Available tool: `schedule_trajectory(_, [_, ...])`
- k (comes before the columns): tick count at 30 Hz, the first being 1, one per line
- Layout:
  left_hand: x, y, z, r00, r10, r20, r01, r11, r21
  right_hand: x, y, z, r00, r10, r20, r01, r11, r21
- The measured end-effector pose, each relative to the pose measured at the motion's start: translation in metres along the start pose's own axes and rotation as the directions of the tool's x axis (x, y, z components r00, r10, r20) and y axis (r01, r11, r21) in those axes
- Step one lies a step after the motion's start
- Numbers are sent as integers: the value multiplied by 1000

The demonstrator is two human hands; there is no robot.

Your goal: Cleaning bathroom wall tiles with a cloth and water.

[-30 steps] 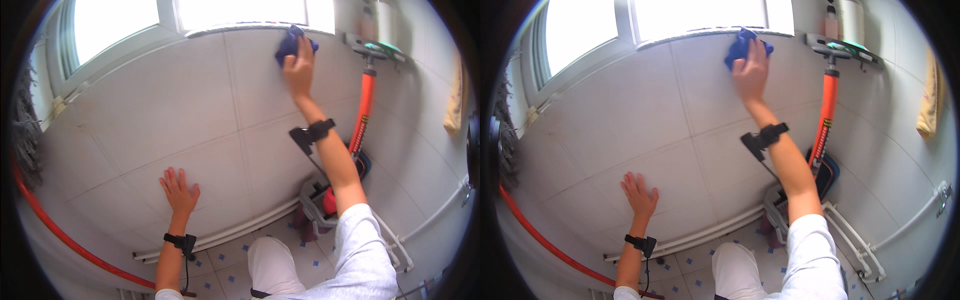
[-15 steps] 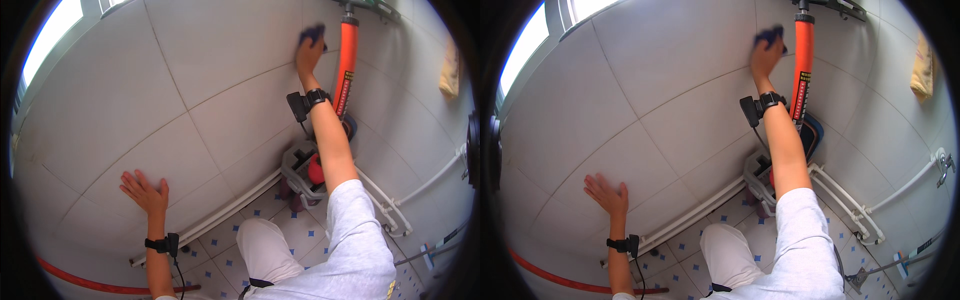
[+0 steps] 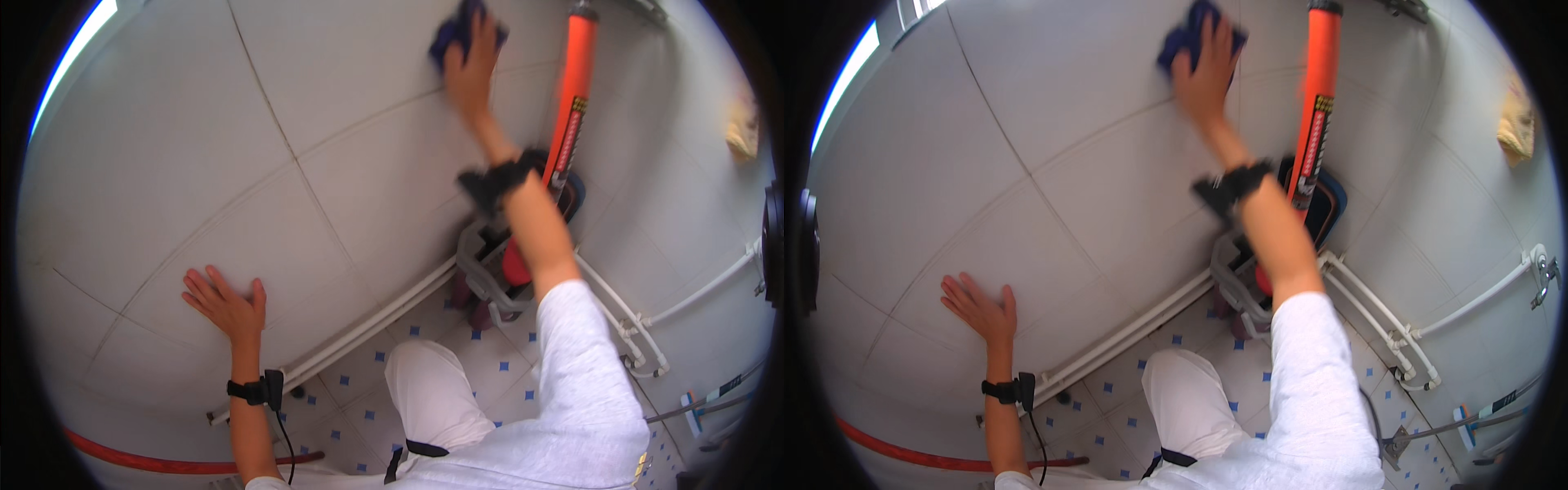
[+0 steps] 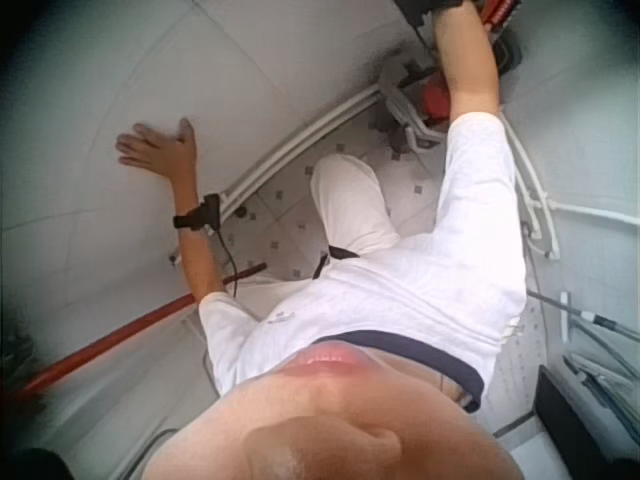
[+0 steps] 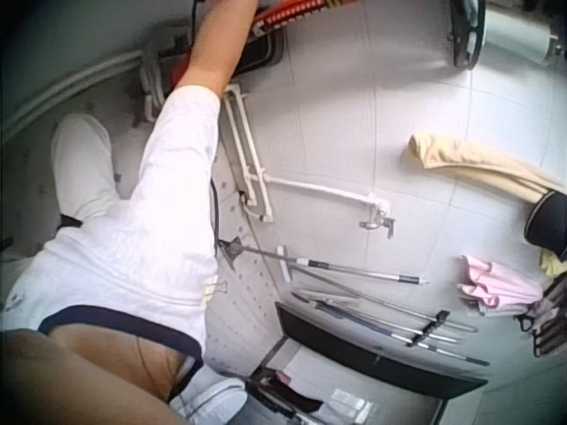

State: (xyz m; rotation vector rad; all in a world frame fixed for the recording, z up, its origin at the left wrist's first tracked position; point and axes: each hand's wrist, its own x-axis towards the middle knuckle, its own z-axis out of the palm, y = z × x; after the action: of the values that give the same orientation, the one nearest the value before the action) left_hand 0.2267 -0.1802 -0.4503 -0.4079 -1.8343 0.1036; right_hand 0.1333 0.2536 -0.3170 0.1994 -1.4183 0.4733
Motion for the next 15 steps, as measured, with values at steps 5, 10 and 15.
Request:
schedule_trajectory(5, [6,0,-2,1000,0,30,0,1000,18,2,90,-9,988,120,-99,-118,993,30])
schedule_trajectory(10, [8,-1,4,1000,6,10,-6,998,66,-118,85,-1,362,914,-183,-908,390,151])
schedule_trajectory(15, [8,0,10,1000,27,14,-28,997,76,-279,-141,28,573,817,-70,-784,571,245])
